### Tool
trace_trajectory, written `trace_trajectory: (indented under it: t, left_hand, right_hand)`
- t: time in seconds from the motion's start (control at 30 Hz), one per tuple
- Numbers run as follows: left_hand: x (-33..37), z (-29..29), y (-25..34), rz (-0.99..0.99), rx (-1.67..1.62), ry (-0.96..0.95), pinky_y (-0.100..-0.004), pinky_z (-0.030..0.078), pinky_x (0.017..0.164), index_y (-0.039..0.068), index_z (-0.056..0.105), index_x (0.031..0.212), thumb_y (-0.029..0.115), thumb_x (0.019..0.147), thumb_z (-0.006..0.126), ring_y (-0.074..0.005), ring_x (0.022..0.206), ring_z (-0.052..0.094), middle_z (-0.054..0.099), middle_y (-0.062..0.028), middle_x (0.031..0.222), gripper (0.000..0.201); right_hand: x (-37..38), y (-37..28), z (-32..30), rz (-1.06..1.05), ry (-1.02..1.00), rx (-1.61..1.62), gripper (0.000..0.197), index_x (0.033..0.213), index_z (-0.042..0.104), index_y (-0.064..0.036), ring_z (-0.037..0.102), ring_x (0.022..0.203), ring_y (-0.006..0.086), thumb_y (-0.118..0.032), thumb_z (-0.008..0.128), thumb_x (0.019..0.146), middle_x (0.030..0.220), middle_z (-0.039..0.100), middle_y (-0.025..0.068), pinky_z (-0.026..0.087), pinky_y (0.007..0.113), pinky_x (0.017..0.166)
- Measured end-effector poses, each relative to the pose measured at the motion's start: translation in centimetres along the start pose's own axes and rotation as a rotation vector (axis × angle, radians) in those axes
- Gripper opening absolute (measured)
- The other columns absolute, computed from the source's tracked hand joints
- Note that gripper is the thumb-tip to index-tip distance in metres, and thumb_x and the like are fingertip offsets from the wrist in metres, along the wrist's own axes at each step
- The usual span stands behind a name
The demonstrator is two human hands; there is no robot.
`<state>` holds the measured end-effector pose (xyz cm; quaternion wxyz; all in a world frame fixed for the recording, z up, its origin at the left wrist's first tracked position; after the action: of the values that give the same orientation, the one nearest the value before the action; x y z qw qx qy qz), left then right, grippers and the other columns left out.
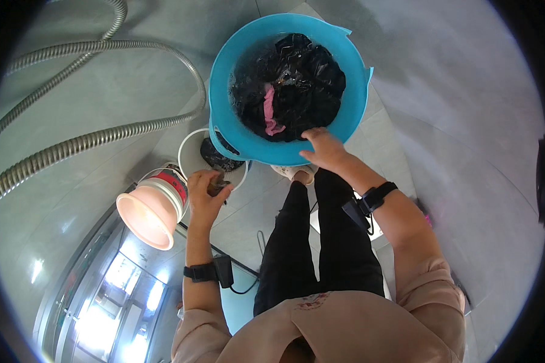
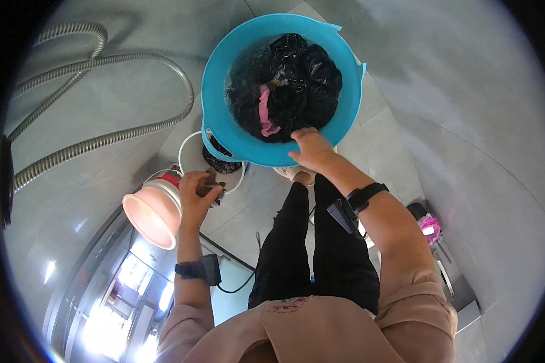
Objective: Wash clothes by hand in a bucket.
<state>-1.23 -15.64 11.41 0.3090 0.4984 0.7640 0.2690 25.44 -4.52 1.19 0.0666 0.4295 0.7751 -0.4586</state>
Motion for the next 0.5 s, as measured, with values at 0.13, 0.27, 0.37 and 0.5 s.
trace_trajectory:
  t: [0.13, 0.27, 0.37, 0.5]
  left_hand:
    - [1.9, 3.1, 0.2, 0.266, 0.318, -0.221, -0.0384, 0.044, 0.076, 0.004, 0.06, 0.095, 0.017, 0.068, 0.069, -0.0315, 0.087, 0.054, 0.059, -0.013, 0.095, 0.032]
    - [6.3, 11.3, 1.7, 0.064, -0.008, -0.293, -0.0381, 0.045, 0.076, 0.003, 0.055, 0.104, 0.007, 0.074, 0.06, -0.031, 0.09, 0.056, 0.059, -0.0146, 0.096, 0.03]
    - [10.3, 17.5, -2.2, -0.173, -0.174, -0.35, -0.0316, 0.046, 0.078, 0.007, 0.048, 0.117, 0.003, 0.078, 0.058, -0.0246, 0.095, 0.057, 0.057, -0.0136, 0.105, 0.041]
    - [13.4, 23.4, -7.1, -0.158, -0.216, -0.226, -0.0375, 0.041, 0.089, 0.01, 0.04, 0.128, 0.001, 0.08, 0.052, -0.03, 0.112, 0.046, 0.05, -0.0171, 0.118, 0.05]
  right_hand:
    - [0.8, 2.5, 0.3, 0.154, 0.013, -0.036, 0.034, 0.1, 0.055, -0.0006, 0.052, 0.1, 0.0332, -0.02, 0.063, 0.073, 0.101, 0.057, 0.0178, 0.044, 0.039, 0.084]
    - [0.9, 4.5, 0.7, 0.141, -0.003, -0.126, 0.028, 0.096, 0.057, -0.0021, 0.056, 0.091, 0.033, -0.019, 0.06, 0.074, 0.092, 0.059, 0.0172, 0.047, 0.04, 0.077]
    - [1.6, 4.2, 1.2, 0.051, -0.019, -0.131, 0.027, 0.095, 0.057, -0.0023, 0.057, 0.087, 0.0328, -0.019, 0.059, 0.075, 0.09, 0.06, 0.0171, 0.047, 0.041, 0.074]
    - [1.7, 3.1, 1.3, 0.085, 0.005, 0.019, 0.024, 0.094, 0.057, -0.002, 0.057, 0.087, 0.0322, -0.019, 0.057, 0.077, 0.089, 0.06, 0.017, 0.047, 0.041, 0.074]
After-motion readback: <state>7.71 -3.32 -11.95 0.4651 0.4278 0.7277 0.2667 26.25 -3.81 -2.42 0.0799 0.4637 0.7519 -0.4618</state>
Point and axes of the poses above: each hand's wrist, its own x-axis towards the middle knuckle, its own z-axis out of the palm, y = z × x, the point moved 3 cm from there along x, towards the middle knuckle
